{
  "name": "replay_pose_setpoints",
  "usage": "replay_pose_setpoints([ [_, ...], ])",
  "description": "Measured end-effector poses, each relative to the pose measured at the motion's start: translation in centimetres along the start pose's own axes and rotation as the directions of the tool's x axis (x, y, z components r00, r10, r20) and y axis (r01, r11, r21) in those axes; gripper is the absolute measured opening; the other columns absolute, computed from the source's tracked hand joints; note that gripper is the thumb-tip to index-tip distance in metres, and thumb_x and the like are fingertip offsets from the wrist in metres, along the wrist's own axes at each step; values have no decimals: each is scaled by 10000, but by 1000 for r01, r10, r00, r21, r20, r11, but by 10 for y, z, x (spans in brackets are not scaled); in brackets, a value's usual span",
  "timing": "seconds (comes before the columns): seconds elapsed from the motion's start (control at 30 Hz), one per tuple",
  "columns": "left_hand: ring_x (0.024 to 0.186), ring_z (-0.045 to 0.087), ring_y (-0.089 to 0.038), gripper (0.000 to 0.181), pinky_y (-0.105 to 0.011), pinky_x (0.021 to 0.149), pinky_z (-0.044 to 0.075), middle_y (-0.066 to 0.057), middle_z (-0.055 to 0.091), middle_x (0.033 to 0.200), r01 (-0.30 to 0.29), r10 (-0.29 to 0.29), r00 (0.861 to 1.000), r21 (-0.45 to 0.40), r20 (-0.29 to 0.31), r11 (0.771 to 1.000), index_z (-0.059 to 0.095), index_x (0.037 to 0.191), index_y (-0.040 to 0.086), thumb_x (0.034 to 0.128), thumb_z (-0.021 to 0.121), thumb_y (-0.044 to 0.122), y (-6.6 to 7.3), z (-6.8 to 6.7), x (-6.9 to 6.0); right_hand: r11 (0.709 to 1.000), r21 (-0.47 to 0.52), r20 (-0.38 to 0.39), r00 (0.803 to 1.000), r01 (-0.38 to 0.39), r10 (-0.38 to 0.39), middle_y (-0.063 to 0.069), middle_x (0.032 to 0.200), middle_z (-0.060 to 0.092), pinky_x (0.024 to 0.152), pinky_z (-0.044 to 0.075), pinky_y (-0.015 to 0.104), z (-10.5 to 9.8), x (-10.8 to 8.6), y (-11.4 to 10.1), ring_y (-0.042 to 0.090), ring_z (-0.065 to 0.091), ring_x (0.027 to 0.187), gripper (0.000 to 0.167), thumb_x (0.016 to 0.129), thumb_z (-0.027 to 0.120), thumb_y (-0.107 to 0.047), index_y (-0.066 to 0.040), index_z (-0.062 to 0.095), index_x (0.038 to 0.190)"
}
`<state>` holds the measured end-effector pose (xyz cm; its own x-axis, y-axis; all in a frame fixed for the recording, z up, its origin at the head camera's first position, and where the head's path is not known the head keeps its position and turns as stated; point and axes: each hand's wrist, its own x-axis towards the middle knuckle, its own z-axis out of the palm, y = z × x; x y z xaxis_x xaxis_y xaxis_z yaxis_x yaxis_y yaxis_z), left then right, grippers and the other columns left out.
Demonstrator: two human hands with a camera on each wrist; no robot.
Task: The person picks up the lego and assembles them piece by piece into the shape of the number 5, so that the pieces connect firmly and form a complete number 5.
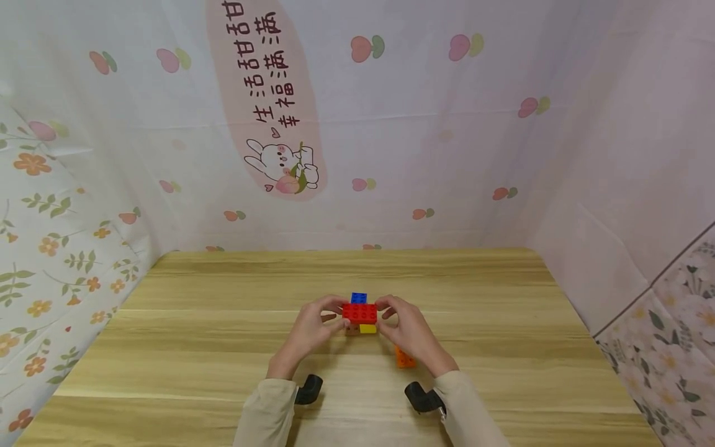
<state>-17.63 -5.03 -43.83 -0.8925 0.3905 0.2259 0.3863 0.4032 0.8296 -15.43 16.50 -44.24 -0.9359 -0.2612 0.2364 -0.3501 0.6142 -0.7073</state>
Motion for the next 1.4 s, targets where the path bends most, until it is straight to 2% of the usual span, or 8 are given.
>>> replay_pose_setpoints([
  [0.23, 929, 607, -255, 334, -390, 815, 517, -100, 632, 1068, 9, -10, 1000, -23, -19, 1000, 612, 1129, -27, 810, 704, 8, -1, 0, 1, 1000, 2, 8, 1000, -10, 10, 52, 1093, 620, 680, 500, 300, 1, 6, 0, 214, 599, 926, 317, 838, 681, -45, -80, 593, 1141],
  [0.5, 922, 616, -288, 337, -376, 804, 521, -129, 633, 1050, 20, -21, 999, -24, -49, 1000, 605, 1130, -46, 810, 700, -2, -2, 1, 2, 1000, -14, 6, 1000, 3, -3, 64, 1095, 618, 671, 503, 288, 3, 11, 2, 202, 609, 885, 321, 838, 676, -33, -69, 589, 1145],
  [0.8, 910, 624, -257, 300, -363, 791, 528, -107, 645, 1034, 27, -27, 999, 21, -20, 999, 622, 1096, -14, 810, 706, 18, -4, 1, 1, 999, -39, 22, 1000, 14, -13, 66, 1128, 615, 663, 510, 255, 3, 10, 2, 200, 596, 893, 404, 842, 688, -80, -42, 572, 1227],
  [0.93, 917, 619, -242, 304, -365, 800, 525, -90, 643, 1045, 44, -44, 999, 52, 2, 998, 623, 1098, 6, 809, 712, 34, -6, 1, 1, 997, -66, 22, 999, 28, -26, 65, 1130, 620, 660, 512, 248, 2, 10, 1, 207, 596, 895, 389, 838, 697, -97, -46, 595, 1210],
  [1.13, 936, 613, -242, 312, -391, 816, 514, -84, 637, 1082, 56, -57, 998, 76, 18, 996, 617, 1124, 20, 829, 701, 73, -6, 2, 0, 995, -97, 18, 1000, 13, -12, 51, 1105, 634, 683, 530, 297, 0, 10, -1, 204, 602, 891, 367, 820, 717, -100, -61, 626, 1174],
  [1.4, 919, 613, -233, 332, -390, 812, 498, -69, 646, 1075, 28, -29, 1000, 113, 6, 993, 618, 1145, 15, 833, 702, 90, -2, 4, 1, 992, -128, 27, 1000, 19, -15, 66, 1114, 630, 717, 534, 333, -2, 8, -2, 206, 598, 912, 360, 823, 714, -100, -50, 624, 1168],
])
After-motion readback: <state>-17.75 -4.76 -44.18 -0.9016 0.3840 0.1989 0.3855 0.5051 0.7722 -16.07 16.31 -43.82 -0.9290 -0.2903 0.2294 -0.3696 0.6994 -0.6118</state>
